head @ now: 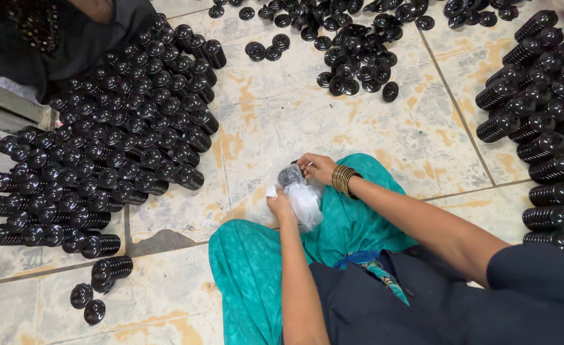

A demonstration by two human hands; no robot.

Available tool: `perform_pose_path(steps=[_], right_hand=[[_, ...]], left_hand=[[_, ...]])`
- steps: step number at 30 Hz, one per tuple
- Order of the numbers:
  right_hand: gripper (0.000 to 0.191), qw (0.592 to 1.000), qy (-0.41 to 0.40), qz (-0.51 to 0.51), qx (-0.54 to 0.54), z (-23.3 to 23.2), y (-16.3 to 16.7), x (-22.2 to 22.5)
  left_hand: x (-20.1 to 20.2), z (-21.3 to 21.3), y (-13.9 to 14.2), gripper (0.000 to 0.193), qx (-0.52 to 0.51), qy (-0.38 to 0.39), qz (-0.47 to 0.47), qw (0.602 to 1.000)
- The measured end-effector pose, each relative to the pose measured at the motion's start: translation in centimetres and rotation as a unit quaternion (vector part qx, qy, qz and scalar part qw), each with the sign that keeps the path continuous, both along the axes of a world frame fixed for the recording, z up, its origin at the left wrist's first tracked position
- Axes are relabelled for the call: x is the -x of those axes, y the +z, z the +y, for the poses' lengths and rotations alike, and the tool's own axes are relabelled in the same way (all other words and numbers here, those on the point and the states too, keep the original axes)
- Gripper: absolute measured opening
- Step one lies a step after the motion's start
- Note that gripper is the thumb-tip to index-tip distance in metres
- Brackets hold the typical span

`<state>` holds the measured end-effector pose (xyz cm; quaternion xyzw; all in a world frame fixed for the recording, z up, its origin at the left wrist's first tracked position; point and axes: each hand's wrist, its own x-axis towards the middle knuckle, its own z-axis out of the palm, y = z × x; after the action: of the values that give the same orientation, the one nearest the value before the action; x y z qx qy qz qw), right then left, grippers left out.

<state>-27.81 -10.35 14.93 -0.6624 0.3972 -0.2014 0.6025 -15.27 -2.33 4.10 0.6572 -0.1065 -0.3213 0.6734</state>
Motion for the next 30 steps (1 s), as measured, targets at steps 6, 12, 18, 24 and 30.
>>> perform_pose_path(steps=[6,12,18,24,30], right_hand=[[0.033,0.977,0.028,0.054,0.204,-0.5,-0.7,-0.6],[0.033,0.924,0.048,0.15,0.349,-0.4,-0.4,-1.6],[0.075,0.91,0.075,0.13,0.386,-0.6,1.5,-3.0],[0.089,0.845,0.212,0.192,0.453,-2.3,0.6,-5.2],[0.065,0.914,0.163,0.061,0.366,-3.2,-1.8,-4.0]], left_hand=[[-0.3,-0.2,-0.9,0.034,0.017,0.012,0.048,0.999],[-0.9,-0.5,-1.7,0.023,-0.157,-0.023,-0.135,0.978],[-0.9,-0.8,-2.9,0.023,-0.184,-0.04,-0.313,0.931],[-1.1,-0.8,-3.8,0.033,-0.177,-0.029,-0.174,0.968],[-1.2,-1.7,-2.4,0.055,-0.047,-0.063,-0.213,0.974]])
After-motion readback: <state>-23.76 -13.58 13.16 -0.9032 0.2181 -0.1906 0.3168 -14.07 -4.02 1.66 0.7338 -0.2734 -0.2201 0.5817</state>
